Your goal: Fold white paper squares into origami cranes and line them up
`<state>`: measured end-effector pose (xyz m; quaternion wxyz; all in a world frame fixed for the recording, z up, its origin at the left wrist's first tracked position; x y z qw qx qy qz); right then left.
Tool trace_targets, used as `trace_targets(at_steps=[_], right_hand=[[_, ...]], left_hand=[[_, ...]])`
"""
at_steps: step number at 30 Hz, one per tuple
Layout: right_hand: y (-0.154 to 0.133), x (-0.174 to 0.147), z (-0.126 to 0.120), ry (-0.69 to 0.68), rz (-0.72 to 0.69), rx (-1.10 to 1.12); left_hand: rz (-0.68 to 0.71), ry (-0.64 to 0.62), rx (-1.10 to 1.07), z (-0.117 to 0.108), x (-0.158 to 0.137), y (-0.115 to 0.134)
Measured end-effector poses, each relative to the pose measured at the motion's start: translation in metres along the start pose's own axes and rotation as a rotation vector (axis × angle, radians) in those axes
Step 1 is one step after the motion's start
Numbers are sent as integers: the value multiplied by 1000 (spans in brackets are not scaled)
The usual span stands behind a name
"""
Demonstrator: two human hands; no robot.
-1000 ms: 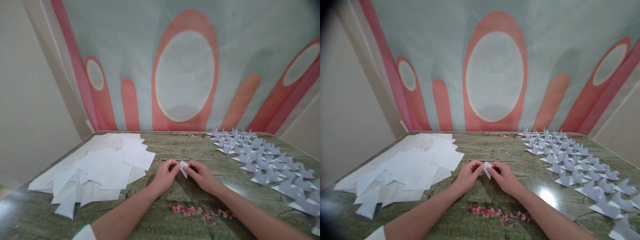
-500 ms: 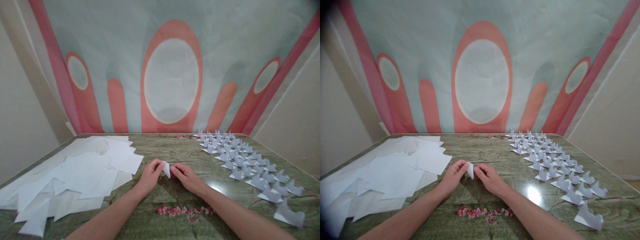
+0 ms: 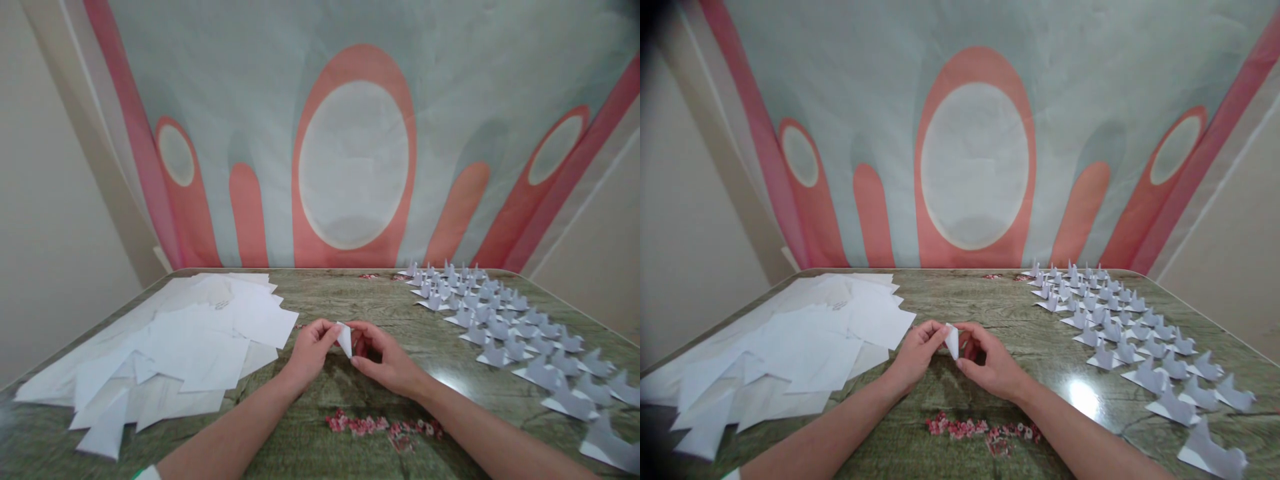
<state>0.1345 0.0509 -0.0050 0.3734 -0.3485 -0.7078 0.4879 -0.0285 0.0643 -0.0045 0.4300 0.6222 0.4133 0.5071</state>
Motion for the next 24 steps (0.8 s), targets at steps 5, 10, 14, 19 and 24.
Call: trace_targets(at_steps=[5,10,14,19,24], right_hand=[[-2,0,-1,26,8,-40],[-5,1,0,41,-8,-65],[-4,2,0,71,-12,-104],[-5,2,0,105,-38,-154],[-7,3,-2,111,-75,-174]], left_hand=[[-11,3,-5,0,0,2],[-25,-2,-11,0,2,7],[-29,-12,-9,0,2,10],[-18,-54,-10,0,3,11],[-17,-49,-2,0,2,11]])
Point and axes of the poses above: each hand's wrist, its own x-axis towards the middle knuckle, its own z-axis out of the palm, y = z × x, the point moved 2 cm from there along x, towards the middle knuckle, and after that the axes turned 8 degrees about z, right-handed, at the moved point
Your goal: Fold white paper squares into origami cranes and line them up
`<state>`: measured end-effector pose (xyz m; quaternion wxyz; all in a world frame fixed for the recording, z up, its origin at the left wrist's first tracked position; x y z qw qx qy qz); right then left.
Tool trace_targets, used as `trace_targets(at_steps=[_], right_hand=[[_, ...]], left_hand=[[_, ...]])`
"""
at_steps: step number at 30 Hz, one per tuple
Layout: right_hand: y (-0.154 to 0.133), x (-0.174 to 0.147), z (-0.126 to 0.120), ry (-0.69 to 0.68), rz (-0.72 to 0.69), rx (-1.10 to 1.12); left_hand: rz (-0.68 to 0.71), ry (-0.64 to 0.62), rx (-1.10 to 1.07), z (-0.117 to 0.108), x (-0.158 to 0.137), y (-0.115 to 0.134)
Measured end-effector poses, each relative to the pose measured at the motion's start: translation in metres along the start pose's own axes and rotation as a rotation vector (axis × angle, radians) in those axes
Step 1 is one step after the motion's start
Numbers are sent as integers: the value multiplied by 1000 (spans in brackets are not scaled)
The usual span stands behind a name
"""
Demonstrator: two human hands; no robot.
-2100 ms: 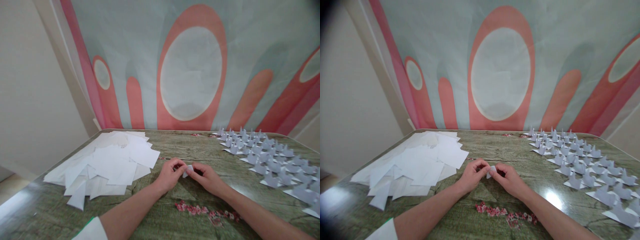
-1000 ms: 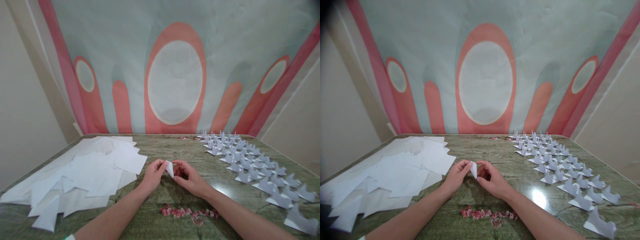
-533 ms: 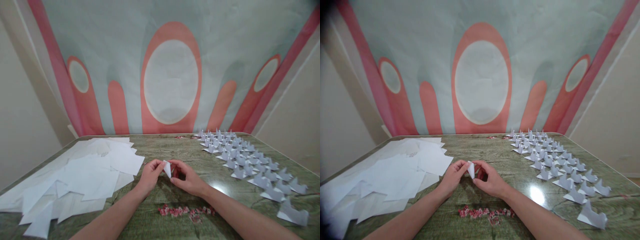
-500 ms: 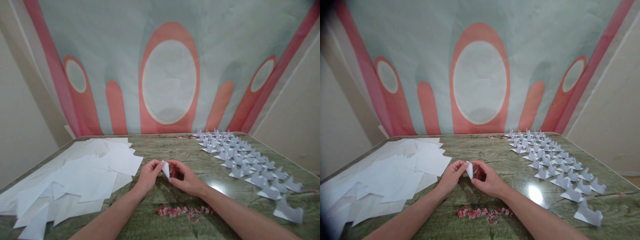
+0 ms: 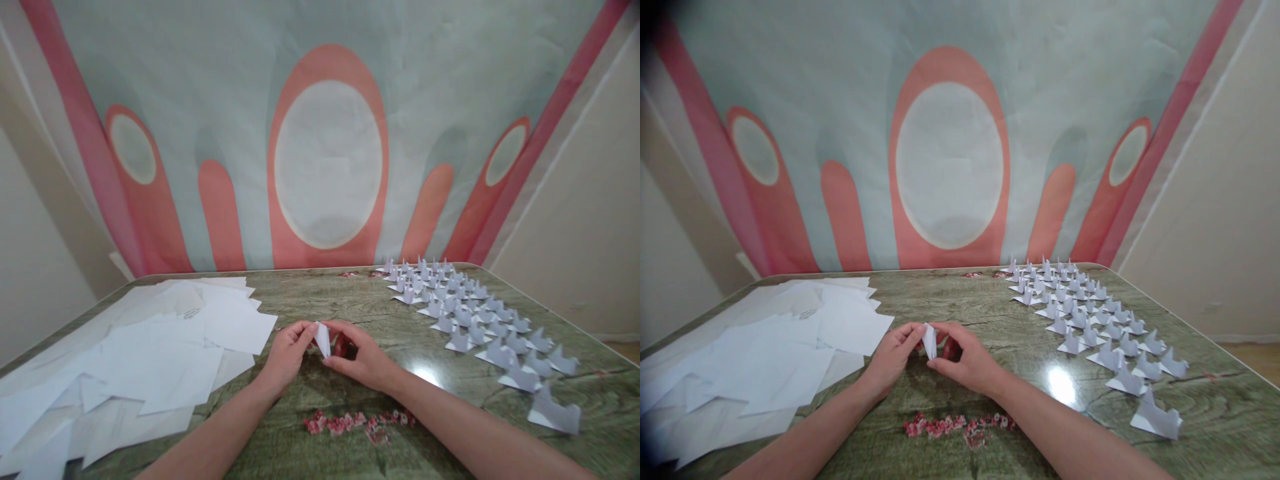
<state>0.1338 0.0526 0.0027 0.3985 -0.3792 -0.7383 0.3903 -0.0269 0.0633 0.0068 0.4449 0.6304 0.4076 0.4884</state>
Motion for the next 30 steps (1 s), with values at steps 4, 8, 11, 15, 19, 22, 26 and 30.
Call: trace_targets(at_steps=[4,8,11,15,19,22,26,30], right_hand=[[0,1,-2,13,-10,-24],[1,2,-2,14,-17,-28],[2,2,-2,18,-31,-31],[4,2,-2,20,-36,-24],[4,3,-3,25,-41,-36],[4,3,-3,26,-42,-35],[3,2,-3,27,-49,-37],[2,0,-3,25,-38,-37]], left_hand=[[10,-15,55,-1,0,-2],[9,-33,75,-2,0,-4],[21,-40,80,-2,0,-4],[25,-51,85,-1,0,-4],[11,-63,76,-1,0,-6],[8,-76,57,-1,0,-8],[7,-73,60,-1,0,-7],[4,-71,53,0,-1,-6]])
Point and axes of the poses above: each hand's wrist, its own x-axis towards the middle knuckle, its own z-axis out of the palm, y = z × x, the point moved 2 cm from there along x, towards the middle knuckle, and after that the axes turned 8 degrees about z, right-handed, at the moved point
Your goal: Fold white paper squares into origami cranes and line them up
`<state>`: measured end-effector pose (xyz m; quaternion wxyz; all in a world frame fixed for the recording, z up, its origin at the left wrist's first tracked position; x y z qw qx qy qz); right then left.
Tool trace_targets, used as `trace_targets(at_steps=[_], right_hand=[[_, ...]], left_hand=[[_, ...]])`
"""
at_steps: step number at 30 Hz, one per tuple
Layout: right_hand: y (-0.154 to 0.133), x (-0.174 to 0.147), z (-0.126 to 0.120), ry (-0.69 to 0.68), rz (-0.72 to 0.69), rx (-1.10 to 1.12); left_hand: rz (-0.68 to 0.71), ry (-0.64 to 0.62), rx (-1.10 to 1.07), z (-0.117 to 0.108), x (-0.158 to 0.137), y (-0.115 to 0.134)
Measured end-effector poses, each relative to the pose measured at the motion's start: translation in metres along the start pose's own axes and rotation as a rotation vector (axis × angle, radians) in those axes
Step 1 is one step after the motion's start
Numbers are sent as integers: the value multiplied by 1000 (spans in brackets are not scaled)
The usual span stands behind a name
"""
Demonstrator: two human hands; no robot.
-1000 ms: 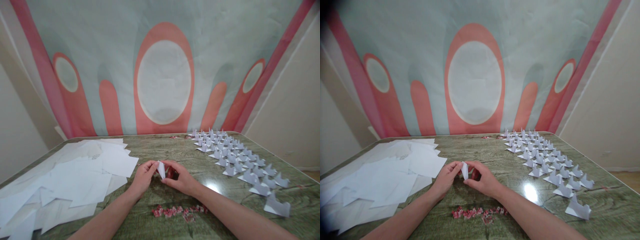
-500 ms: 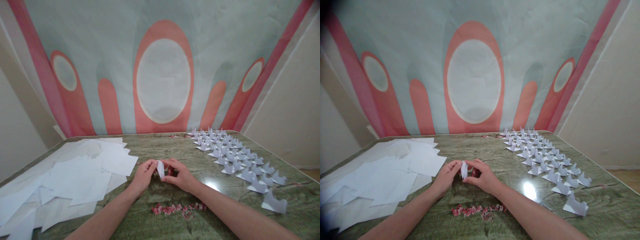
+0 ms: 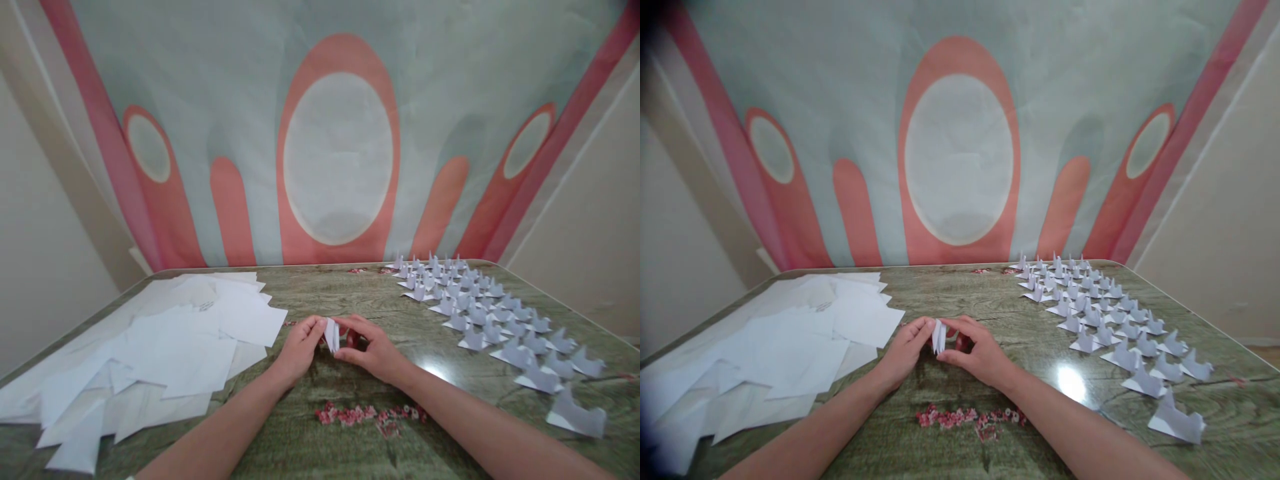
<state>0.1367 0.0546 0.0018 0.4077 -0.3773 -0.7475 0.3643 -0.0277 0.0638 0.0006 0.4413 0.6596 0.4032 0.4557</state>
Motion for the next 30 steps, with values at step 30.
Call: trace_targets(at_steps=[30], right_hand=[[-7,-6,0,139,-256,-302]], left_hand=[[-78,5,-161,4,-3,6]])
Point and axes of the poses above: each hand's wrist, its own x-axis towards the middle knuckle, its own z-axis out of the palm, y = z × x, the point moved 2 cm from there along x, towards the middle knuckle, and after that the axes turned 8 degrees about z, right-handed, at the moved point
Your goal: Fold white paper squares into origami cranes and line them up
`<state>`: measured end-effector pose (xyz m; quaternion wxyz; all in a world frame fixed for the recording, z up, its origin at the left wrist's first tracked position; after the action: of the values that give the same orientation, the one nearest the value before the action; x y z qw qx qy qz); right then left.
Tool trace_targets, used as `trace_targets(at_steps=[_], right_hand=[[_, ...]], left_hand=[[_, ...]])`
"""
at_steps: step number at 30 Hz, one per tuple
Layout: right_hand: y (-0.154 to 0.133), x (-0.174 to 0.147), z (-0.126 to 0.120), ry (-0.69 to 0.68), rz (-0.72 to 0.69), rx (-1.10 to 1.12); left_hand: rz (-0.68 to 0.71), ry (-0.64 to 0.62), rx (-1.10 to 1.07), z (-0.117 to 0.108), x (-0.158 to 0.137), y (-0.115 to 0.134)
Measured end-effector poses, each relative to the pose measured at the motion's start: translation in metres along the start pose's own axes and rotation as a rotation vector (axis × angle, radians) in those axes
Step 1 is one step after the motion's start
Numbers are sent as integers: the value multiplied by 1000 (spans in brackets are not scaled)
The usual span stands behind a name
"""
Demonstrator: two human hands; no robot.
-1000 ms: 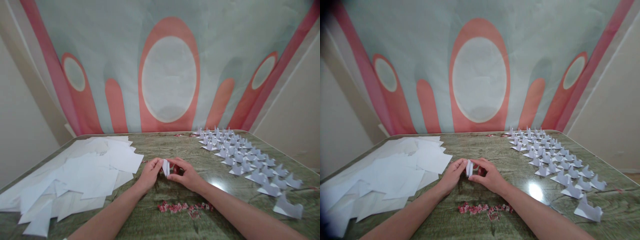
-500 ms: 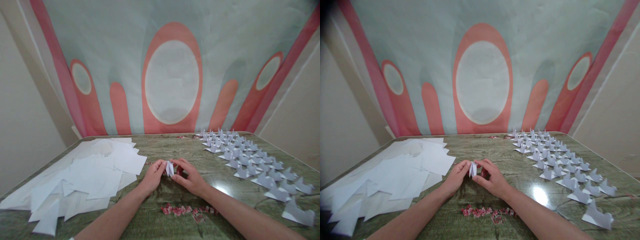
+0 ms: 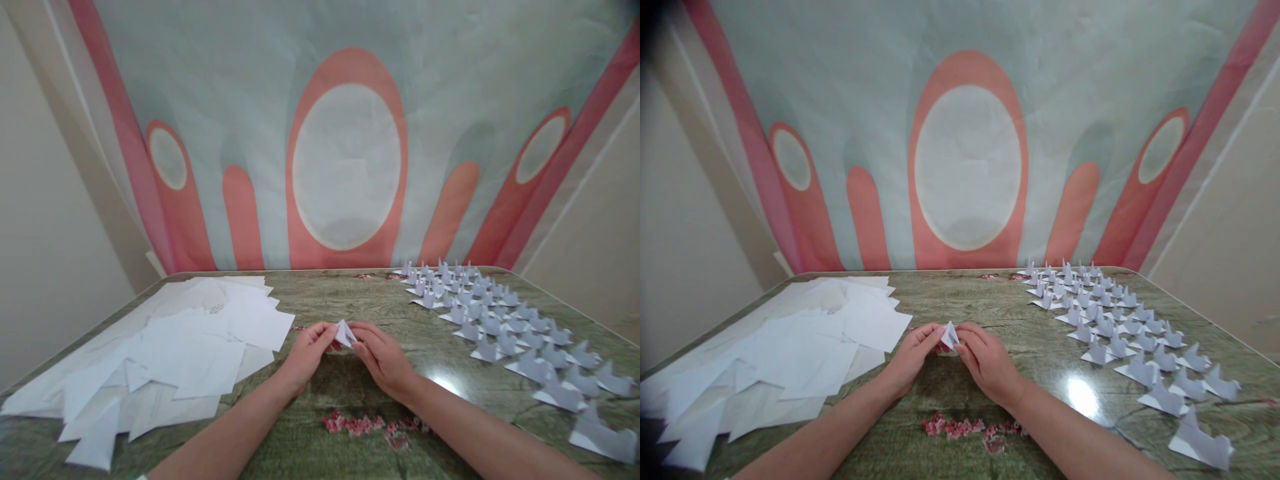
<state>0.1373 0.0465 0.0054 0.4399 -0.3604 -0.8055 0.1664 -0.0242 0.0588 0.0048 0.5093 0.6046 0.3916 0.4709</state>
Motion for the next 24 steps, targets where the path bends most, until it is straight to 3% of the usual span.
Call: trace_targets(at_steps=[8,18,24], right_hand=[[1,-1,2,48,-50,-120],[1,2,0,108,71,103],[-1,6,-3,78,146,241]], left_hand=[[-40,-45,-114,6,-4,-5],[-7,-193,-57,4,-5,6],[-15,-250,-64,2,-4,7]])
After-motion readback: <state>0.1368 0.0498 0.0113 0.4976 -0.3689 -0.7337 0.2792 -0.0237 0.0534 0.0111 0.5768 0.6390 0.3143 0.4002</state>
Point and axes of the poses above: each hand's wrist, its own x-axis towards the middle knuckle, its own z-axis out of the palm, y = z × x, the point moved 2 cm from there along x, towards the middle knuckle, and after that the axes turned 8 degrees about z, right-handed, at the moved point
